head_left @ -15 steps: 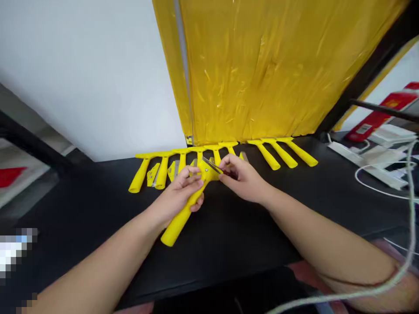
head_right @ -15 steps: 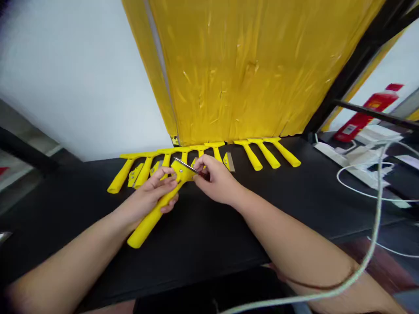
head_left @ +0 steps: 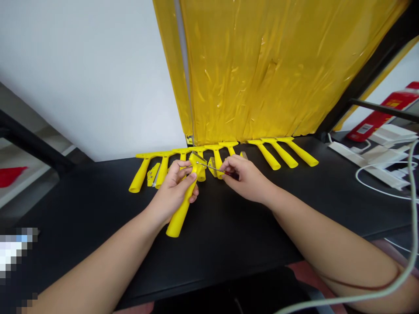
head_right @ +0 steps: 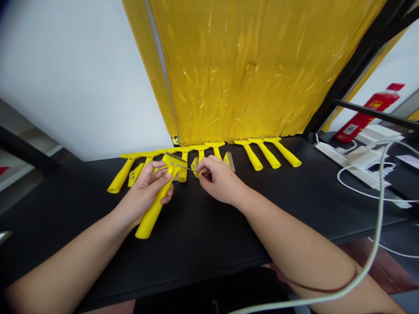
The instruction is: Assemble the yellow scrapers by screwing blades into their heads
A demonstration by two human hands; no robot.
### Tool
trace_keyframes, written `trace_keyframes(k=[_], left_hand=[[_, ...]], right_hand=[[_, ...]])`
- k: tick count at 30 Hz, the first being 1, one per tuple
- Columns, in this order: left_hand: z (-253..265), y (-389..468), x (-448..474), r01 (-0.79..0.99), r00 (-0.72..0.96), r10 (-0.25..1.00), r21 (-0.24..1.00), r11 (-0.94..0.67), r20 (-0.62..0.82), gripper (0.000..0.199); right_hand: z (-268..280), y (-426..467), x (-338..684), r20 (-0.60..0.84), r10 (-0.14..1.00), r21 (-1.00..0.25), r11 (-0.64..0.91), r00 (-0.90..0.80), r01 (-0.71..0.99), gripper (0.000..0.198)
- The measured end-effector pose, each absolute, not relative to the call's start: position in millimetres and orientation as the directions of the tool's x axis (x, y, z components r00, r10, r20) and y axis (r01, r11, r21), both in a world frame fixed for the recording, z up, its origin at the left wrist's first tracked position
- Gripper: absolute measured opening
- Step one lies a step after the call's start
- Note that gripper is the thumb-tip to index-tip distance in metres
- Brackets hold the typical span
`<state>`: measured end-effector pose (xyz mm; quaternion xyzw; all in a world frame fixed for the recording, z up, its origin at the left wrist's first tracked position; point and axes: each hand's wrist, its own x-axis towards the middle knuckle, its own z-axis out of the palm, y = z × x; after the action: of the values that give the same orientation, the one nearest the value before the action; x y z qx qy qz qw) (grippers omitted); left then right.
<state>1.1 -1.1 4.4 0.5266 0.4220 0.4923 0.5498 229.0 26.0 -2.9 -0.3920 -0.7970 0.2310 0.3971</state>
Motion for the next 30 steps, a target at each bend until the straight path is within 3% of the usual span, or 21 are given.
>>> trace_keyframes(k=[10, 14, 21, 27, 30], left_hand=[[-1, 2, -1, 0.036, 0.159, 0.973, 0.984, -0.177, 0.169, 0.026], [-4, 4, -4, 0.071, 0.137, 0.971, 0.976, -0.206, 0.195, 0.027], [-12, 6, -9, 0.120, 0.139, 0.974, 0.974, -0.194, 0.177, 0.031], [-11, 7, -10, 0.127, 0.128, 0.973, 0.970, -0.206, 0.190, 0.029], [-11, 7, -10, 0.127, 0.111, 0.976, 0.972, -0.199, 0.185, 0.029]], right_hand=[[-2, 26, 233, 0.446, 0.819, -0.714, 0.568, -0.360, 0.409, 0.014], [-3, 28, 232, 0.404, 0.853, -0.782, 0.510, -0.331, 0.359, 0.009], [-4, 28, 230, 0.245, 0.912, -0.902, 0.339, -0.328, 0.269, 0.020], [-6, 29, 233, 0.271, 0.899, -0.900, 0.364, -0.344, 0.241, 0.026], [-5, 32, 234, 0.208, 0.917, -0.924, 0.298, -0.340, 0.238, 0.024]])
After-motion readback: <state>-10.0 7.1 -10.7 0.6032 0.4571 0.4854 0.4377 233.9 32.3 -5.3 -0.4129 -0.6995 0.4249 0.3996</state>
